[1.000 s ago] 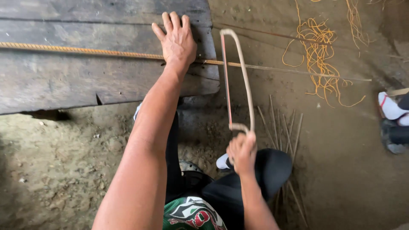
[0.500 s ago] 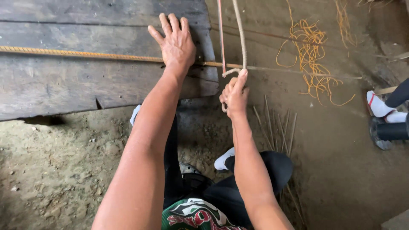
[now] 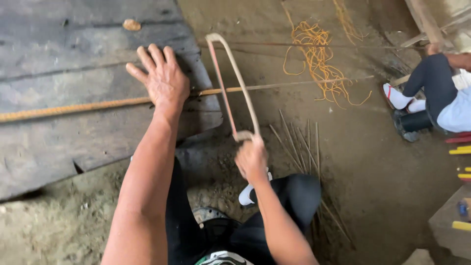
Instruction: Sawing a thin rod using a hand saw on a wooden workbench
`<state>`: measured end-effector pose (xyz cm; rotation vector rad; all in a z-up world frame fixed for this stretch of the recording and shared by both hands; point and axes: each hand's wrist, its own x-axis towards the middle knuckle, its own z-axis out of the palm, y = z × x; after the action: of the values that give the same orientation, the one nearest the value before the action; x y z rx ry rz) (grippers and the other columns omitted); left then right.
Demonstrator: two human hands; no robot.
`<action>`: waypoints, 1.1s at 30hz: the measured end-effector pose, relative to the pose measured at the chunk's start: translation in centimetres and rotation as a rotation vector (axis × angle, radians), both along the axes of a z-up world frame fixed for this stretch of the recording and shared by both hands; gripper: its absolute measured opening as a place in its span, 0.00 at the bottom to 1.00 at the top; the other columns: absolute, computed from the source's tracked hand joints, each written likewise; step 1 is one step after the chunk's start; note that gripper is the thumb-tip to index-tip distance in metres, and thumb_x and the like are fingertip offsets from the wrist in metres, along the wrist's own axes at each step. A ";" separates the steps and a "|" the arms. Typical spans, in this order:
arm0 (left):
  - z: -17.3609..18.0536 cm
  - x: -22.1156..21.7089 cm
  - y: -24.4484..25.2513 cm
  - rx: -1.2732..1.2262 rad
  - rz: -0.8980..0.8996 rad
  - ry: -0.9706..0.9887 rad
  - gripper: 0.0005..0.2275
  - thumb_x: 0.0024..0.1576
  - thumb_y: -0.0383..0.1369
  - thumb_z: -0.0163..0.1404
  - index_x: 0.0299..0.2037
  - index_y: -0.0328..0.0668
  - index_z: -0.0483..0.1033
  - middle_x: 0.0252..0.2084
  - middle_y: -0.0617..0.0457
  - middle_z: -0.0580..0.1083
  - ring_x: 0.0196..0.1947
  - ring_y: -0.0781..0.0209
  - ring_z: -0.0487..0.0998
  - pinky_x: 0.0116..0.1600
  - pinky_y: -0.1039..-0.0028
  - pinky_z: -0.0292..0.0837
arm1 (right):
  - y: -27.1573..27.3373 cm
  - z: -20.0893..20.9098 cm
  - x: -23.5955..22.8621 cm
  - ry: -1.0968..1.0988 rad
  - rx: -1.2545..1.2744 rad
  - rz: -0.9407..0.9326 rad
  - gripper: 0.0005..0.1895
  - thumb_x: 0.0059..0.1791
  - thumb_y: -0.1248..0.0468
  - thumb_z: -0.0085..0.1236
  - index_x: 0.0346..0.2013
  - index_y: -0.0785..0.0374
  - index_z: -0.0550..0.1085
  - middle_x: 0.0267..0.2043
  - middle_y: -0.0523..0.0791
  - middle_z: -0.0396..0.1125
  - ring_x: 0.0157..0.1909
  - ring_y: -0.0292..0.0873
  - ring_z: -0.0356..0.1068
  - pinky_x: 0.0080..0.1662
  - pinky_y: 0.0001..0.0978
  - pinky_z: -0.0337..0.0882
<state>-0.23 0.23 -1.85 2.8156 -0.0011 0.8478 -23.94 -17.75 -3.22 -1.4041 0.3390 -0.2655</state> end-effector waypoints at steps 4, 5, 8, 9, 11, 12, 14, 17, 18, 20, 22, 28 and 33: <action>1.3 -0.8 0.0 -0.133 -0.098 0.224 0.12 0.66 0.31 0.40 0.58 0.44 0.69 0.68 0.39 0.64 0.72 0.33 0.53 0.65 0.27 0.34 | 1.5 2.7 10.4 0.136 -0.083 -0.034 0.34 0.55 0.35 0.34 0.34 0.67 0.60 0.16 0.48 0.62 0.15 0.43 0.63 0.23 0.37 0.67; 1.0 -0.9 0.0 -0.128 -0.083 0.250 0.13 0.65 0.30 0.40 0.58 0.44 0.69 0.68 0.39 0.64 0.72 0.34 0.53 0.65 0.28 0.35 | 2.4 4.1 11.4 0.411 -0.427 -0.163 0.53 0.52 0.28 0.32 0.54 0.84 0.64 0.25 0.56 0.72 0.24 0.49 0.76 0.35 0.45 0.77; 1.7 -0.5 0.2 -0.197 -0.100 0.338 0.17 0.66 0.30 0.38 0.65 0.40 0.67 0.72 0.37 0.61 0.75 0.31 0.47 0.66 0.26 0.31 | 1.4 3.4 8.9 0.450 -0.542 -0.136 0.46 0.54 0.31 0.37 0.51 0.76 0.73 0.52 0.65 0.71 0.62 0.60 0.70 0.67 0.50 0.63; 1.8 -0.4 0.0 -0.208 -0.098 0.345 0.17 0.66 0.30 0.38 0.65 0.40 0.67 0.72 0.37 0.61 0.75 0.31 0.47 0.66 0.26 0.31 | -1.2 -1.2 6.5 0.456 -0.554 -0.133 0.46 0.54 0.31 0.37 0.51 0.76 0.73 0.52 0.65 0.71 0.62 0.60 0.70 0.67 0.50 0.63; 1.6 -0.1 0.3 -0.236 -0.115 0.365 0.18 0.67 0.31 0.38 0.66 0.40 0.66 0.73 0.35 0.60 0.75 0.29 0.46 0.66 0.25 0.27 | -4.9 -10.2 0.1 -0.075 0.918 0.435 0.21 0.52 0.40 0.46 0.26 0.49 0.60 0.18 0.35 0.57 0.20 0.33 0.60 0.24 0.24 0.59; 1.1 -0.3 0.1 -0.251 -0.103 0.377 0.18 0.67 0.31 0.38 0.66 0.40 0.66 0.73 0.35 0.60 0.75 0.29 0.46 0.66 0.25 0.27 | -5.4 -10.8 -3.4 -0.054 0.910 0.440 0.21 0.52 0.40 0.46 0.26 0.49 0.60 0.18 0.35 0.57 0.20 0.33 0.60 0.24 0.24 0.59; 0.5 -0.1 -0.3 -0.201 -0.071 0.312 0.16 0.68 0.33 0.42 0.65 0.41 0.67 0.73 0.35 0.61 0.76 0.30 0.46 0.67 0.26 0.25 | -6.5 -11.7 -10.1 -0.023 0.703 0.310 0.25 0.53 0.38 0.40 0.23 0.52 0.55 0.16 0.38 0.52 0.17 0.36 0.55 0.23 0.28 0.55; 1.1 -0.4 -0.6 -0.180 -0.048 0.265 0.15 0.69 0.33 0.44 0.64 0.41 0.70 0.71 0.35 0.63 0.74 0.31 0.51 0.67 0.27 0.28 | -6.2 -10.5 -14.7 0.051 0.407 0.125 0.32 0.56 0.36 0.30 0.19 0.56 0.48 0.12 0.42 0.45 0.14 0.40 0.46 0.21 0.33 0.50; 0.4 -1.1 -0.5 -0.177 -0.040 0.287 0.15 0.69 0.33 0.44 0.64 0.41 0.70 0.71 0.35 0.63 0.74 0.31 0.51 0.67 0.27 0.28 | -6.1 -10.0 -11.8 0.073 0.413 0.126 0.32 0.56 0.36 0.30 0.19 0.56 0.48 0.12 0.42 0.45 0.14 0.40 0.46 0.21 0.33 0.50; 1.1 -0.4 -0.3 -0.187 -0.072 0.221 0.16 0.68 0.33 0.44 0.66 0.40 0.70 0.70 0.33 0.65 0.74 0.30 0.51 0.66 0.26 0.30 | -6.0 -9.4 -3.0 -0.071 0.604 0.421 0.32 0.56 0.36 0.36 0.15 0.50 0.56 0.09 0.39 0.49 0.11 0.37 0.51 0.16 0.28 0.53; 0.2 -0.1 -0.3 -0.149 -0.053 0.178 0.16 0.68 0.35 0.44 0.65 0.43 0.71 0.70 0.36 0.66 0.74 0.32 0.52 0.67 0.27 0.32 | -1.2 -3.3 6.0 -0.059 0.257 0.176 0.35 0.58 0.38 0.36 0.13 0.54 0.55 0.06 0.43 0.48 0.07 0.40 0.49 0.13 0.29 0.54; 0.5 0.3 0.0 -0.077 -0.039 0.189 0.14 0.67 0.37 0.43 0.60 0.48 0.71 0.67 0.43 0.67 0.73 0.38 0.55 0.67 0.31 0.37 | -0.4 -3.2 11.4 0.223 -0.354 -0.182 0.35 0.56 0.32 0.37 0.32 0.62 0.65 0.29 0.54 0.65 0.35 0.52 0.67 0.41 0.41 0.68; -0.5 0.1 0.1 -0.124 -0.052 0.225 0.15 0.67 0.37 0.45 0.61 0.45 0.71 0.68 0.40 0.66 0.74 0.34 0.54 0.65 0.29 0.38 | -1.2 -3.0 -3.8 0.242 -1.367 -0.242 0.23 0.54 0.45 0.38 0.36 0.60 0.71 0.39 0.50 0.71 0.48 0.51 0.73 0.50 0.40 0.74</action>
<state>-0.14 0.31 -2.31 2.7635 0.0119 0.4982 -27.71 -18.92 -6.20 -2.7589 0.5676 -0.5832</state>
